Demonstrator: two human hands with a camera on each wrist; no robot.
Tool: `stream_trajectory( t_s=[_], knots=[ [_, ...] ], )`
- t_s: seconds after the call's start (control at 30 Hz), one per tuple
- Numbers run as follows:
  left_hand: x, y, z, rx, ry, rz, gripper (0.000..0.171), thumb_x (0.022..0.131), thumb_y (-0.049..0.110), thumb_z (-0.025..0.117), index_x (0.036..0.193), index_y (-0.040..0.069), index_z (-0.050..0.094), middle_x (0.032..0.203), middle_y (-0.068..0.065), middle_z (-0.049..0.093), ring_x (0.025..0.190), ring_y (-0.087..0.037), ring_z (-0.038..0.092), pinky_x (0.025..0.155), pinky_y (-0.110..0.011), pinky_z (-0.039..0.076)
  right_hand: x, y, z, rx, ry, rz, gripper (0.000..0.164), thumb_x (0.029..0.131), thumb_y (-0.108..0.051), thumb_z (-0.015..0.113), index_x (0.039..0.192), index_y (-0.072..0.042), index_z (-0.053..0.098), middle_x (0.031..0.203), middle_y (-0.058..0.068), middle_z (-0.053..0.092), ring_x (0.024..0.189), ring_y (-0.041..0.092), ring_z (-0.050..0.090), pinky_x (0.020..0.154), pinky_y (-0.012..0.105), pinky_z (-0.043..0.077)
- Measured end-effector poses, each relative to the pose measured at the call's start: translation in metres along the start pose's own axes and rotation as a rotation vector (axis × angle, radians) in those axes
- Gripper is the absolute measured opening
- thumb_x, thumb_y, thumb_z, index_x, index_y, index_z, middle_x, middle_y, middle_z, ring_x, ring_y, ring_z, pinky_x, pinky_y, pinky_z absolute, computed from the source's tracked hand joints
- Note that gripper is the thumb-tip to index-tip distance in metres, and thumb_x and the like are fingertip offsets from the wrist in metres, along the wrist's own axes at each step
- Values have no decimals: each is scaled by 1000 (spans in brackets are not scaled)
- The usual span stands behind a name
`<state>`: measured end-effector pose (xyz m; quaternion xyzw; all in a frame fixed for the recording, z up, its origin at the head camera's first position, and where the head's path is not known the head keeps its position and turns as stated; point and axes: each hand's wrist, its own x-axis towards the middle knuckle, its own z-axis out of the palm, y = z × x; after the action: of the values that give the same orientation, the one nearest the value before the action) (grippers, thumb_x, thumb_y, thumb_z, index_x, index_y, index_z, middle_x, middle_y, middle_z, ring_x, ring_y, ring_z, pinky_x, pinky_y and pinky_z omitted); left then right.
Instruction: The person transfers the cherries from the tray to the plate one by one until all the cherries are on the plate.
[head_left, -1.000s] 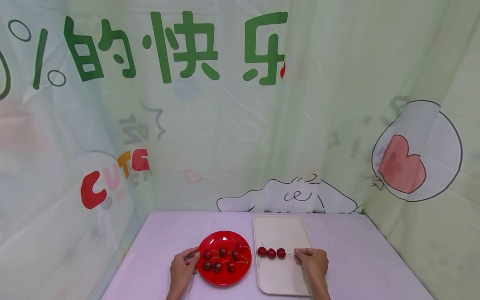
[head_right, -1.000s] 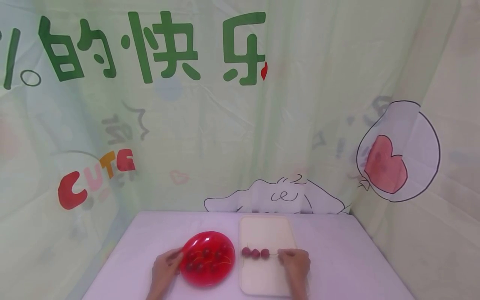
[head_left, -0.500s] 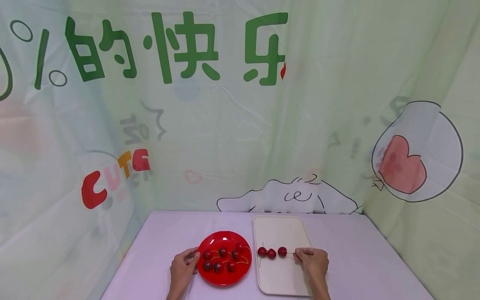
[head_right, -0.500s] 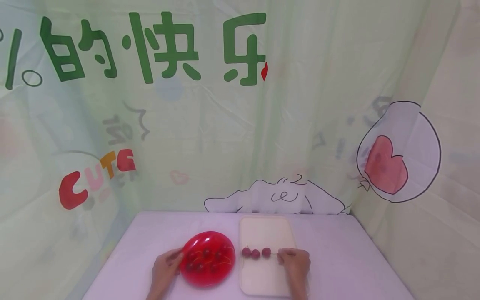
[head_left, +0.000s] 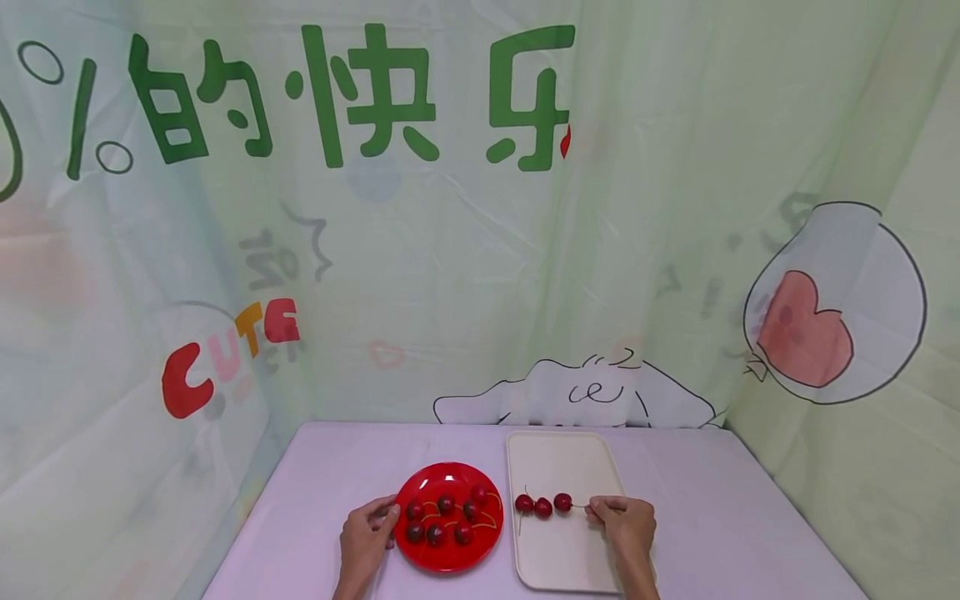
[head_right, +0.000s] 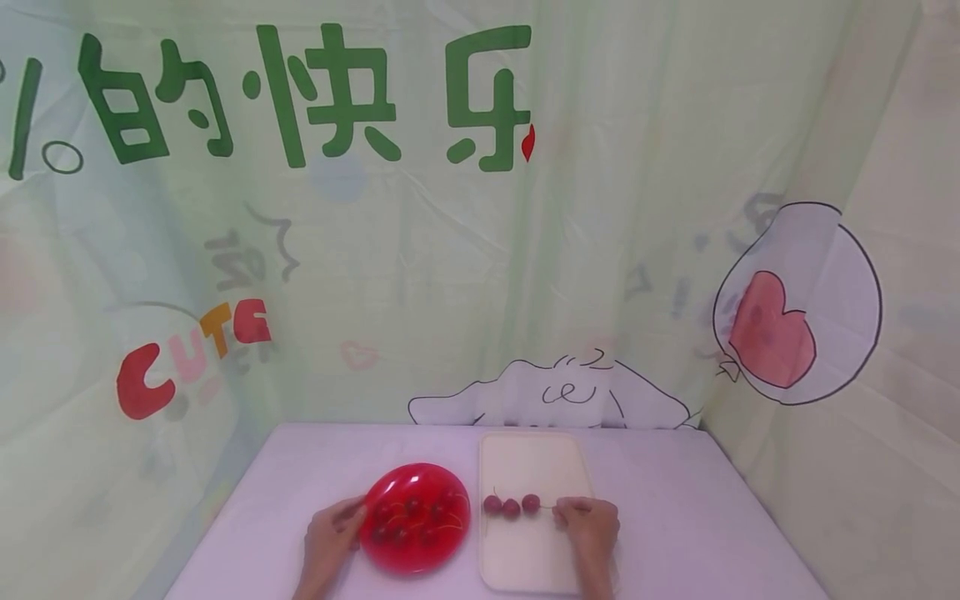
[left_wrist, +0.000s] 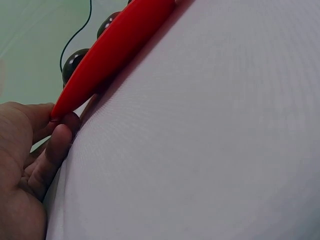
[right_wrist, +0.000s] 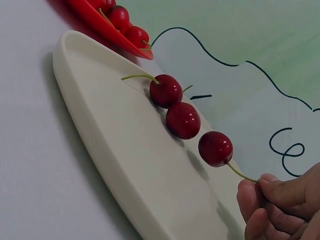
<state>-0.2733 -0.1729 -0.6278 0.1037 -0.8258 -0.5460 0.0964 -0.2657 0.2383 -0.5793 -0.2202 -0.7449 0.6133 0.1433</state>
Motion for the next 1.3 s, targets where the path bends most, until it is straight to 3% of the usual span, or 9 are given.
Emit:
stream_trajectory(
  t_s=[0.77, 1.3],
  knots=[
    [0, -2, 0, 10, 6, 18, 30, 104, 15, 75, 133, 5, 77, 109, -11, 79, 59, -14, 64, 56, -21, 55, -8, -11, 3, 34, 6, -31, 17, 99, 9, 72, 105, 24, 73, 73, 17, 80, 55, 8, 73, 57, 22, 61],
    [3, -7, 2, 2, 4, 13, 31, 105, 17, 74, 134, 6, 77, 110, -10, 79, 61, -14, 65, 58, -21, 57, -9, -13, 6, 90, -16, -22, 16, 98, 9, 72, 106, 24, 73, 73, 13, 80, 58, 8, 75, 57, 22, 61]
  ],
)
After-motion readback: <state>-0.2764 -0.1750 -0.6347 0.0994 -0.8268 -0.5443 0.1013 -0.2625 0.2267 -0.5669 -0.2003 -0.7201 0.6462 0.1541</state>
